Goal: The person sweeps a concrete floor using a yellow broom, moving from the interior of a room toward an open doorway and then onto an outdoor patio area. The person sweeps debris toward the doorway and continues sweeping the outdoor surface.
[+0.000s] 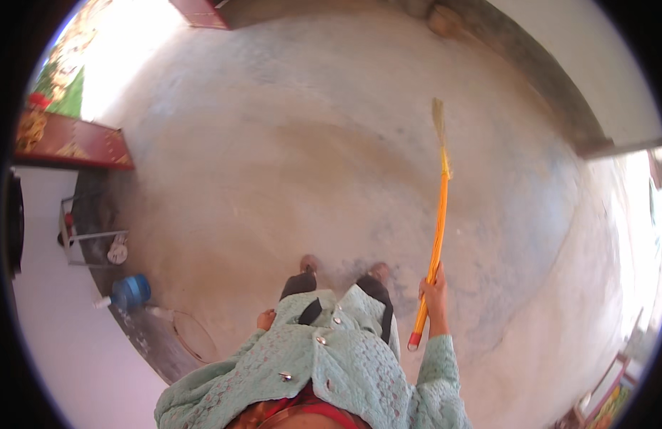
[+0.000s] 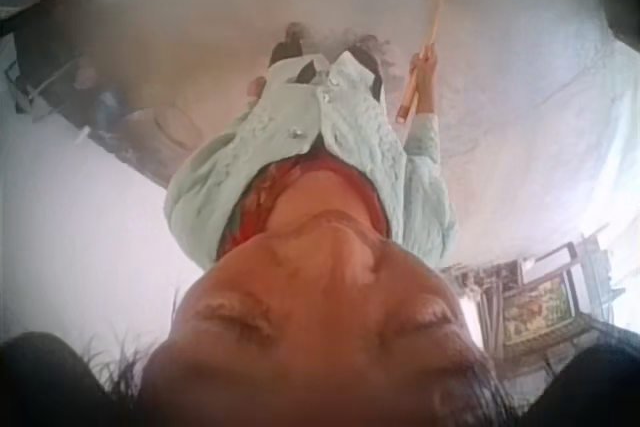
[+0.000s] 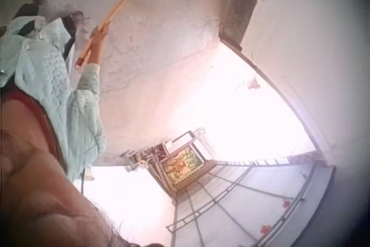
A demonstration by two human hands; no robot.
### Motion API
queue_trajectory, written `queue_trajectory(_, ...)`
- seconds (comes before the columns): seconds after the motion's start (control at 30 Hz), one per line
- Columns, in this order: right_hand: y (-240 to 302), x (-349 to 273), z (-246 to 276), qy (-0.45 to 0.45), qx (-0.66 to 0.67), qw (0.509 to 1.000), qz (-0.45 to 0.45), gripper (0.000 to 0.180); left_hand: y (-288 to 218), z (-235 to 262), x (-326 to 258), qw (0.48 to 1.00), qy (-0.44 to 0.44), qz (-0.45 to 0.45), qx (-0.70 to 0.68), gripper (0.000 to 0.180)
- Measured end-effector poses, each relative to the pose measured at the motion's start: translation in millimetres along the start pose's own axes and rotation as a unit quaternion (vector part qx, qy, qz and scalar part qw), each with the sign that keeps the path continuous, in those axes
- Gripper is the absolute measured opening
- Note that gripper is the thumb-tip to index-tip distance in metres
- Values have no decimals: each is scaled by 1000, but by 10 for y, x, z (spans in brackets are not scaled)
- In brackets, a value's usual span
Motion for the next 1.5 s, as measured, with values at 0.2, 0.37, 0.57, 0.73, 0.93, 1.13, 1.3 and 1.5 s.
queue_trajectory(0.2, -507, 505, 533, -77, 78, 992, -62, 24, -233, 308, -70, 999, 45, 22, -11, 35)
queue_trajectory(0.37, -1064, 1294, 403, -8, 78, 990, -120, 22, -165, 315, -176, 998, 50, 28, -10, 38)
queue_trajectory(0.57, -659, 1435, -1150, 88, -93, 989, -71, 27, -86, 302, -352, 997, 32, 47, -59, 37)
queue_trajectory(0.73, -122, 1459, -1862, 253, 107, 951, -141, 43, -65, 293, -285, 997, 41, 44, -55, 37)
queue_trajectory(0.93, 203, 1056, -1815, 223, 48, 970, -84, 60, -104, 325, -144, 998, 46, 41, -13, 36)
queue_trajectory(1.13, 109, 318, -641, 100, 66, 992, -33, 67, -88, 312, 1, 999, 49, 12, -15, 35)
queue_trajectory(1.3, -132, 24, 155, -15, 49, 998, -32, 52, -251, 289, 127, 999, 39, -22, 18, 31)
queue_trajectory(1.5, -752, 307, 983, -62, 188, 977, -83, 19, -457, 273, 192, 989, 91, -84, 85, 28)
Point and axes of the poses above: each hand's wrist, its own x-axis towards the middle knuckle, its own z-axis out of the back of the hand, y = z × x, the point moved 1 cm from there along x, towards the middle knuckle, and after that the axes turned 11 degrees about -z, right-handed, at the moved point
